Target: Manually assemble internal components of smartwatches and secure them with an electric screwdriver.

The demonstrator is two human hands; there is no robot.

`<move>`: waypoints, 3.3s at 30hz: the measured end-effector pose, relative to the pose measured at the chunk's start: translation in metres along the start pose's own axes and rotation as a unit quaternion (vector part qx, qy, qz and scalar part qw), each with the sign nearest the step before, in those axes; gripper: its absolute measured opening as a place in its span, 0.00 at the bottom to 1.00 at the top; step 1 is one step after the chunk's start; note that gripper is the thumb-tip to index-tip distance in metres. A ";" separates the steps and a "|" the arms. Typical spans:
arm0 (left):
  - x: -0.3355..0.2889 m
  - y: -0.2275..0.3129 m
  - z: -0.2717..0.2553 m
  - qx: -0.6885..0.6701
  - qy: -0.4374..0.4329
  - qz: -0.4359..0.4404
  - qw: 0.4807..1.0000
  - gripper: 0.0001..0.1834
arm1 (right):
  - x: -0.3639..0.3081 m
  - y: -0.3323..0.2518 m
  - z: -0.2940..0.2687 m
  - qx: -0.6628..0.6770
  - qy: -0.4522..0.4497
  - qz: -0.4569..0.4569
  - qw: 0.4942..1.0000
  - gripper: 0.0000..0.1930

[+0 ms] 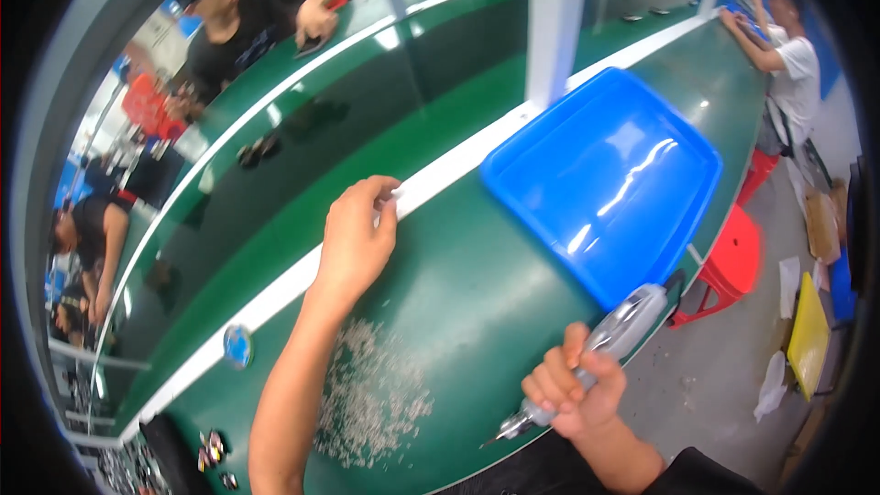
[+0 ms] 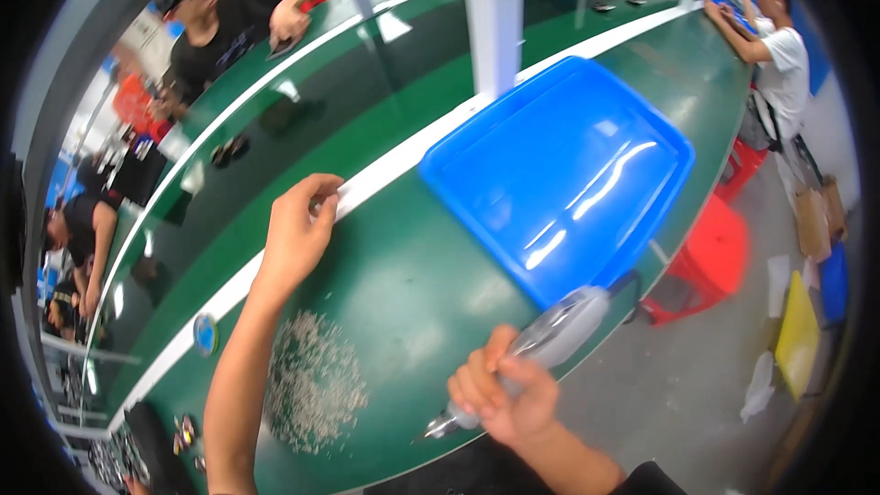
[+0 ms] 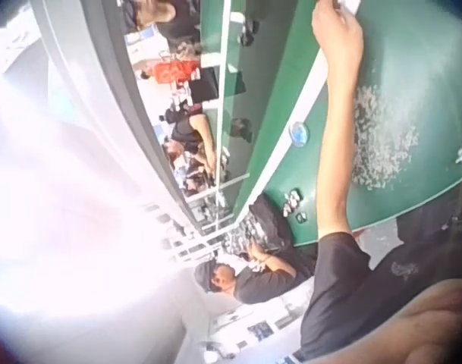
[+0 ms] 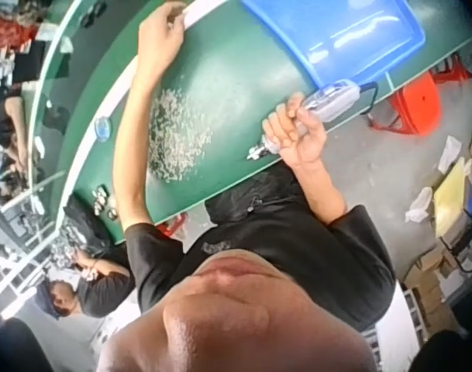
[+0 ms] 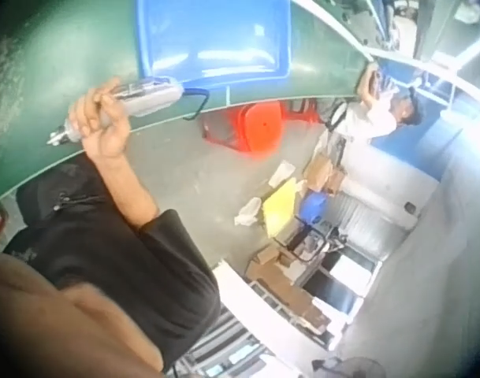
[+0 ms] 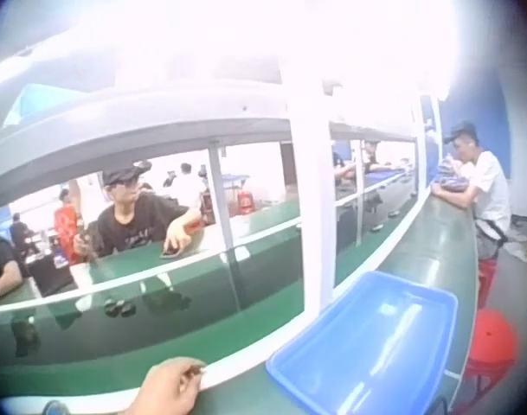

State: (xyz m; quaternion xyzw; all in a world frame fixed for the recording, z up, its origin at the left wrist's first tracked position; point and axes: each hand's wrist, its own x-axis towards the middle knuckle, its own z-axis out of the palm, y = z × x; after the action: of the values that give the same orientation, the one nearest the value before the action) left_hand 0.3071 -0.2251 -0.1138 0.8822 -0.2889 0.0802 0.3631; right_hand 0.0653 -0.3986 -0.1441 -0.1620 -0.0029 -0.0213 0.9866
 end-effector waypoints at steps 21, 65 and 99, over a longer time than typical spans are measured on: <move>0.133 -0.005 0.125 -0.069 -0.003 0.155 0.985 0.23 | 0.007 0.006 0.002 0.036 0.042 0.014 0.998 0.07; 0.082 -0.019 0.007 -0.021 -0.003 0.156 0.988 0.12 | 0.005 0.000 0.003 -0.003 0.040 0.005 0.999 0.07; -0.173 0.101 0.024 0.034 -0.127 0.220 0.967 0.11 | -0.074 0.031 0.005 -0.057 0.124 0.076 0.988 0.05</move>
State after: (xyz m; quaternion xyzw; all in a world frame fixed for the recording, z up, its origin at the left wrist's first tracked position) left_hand 0.1066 -0.2210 -0.1321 0.8117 -0.5169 0.0548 0.2664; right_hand -0.0073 -0.3642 -0.1504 -0.2134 0.1334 0.0339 0.9672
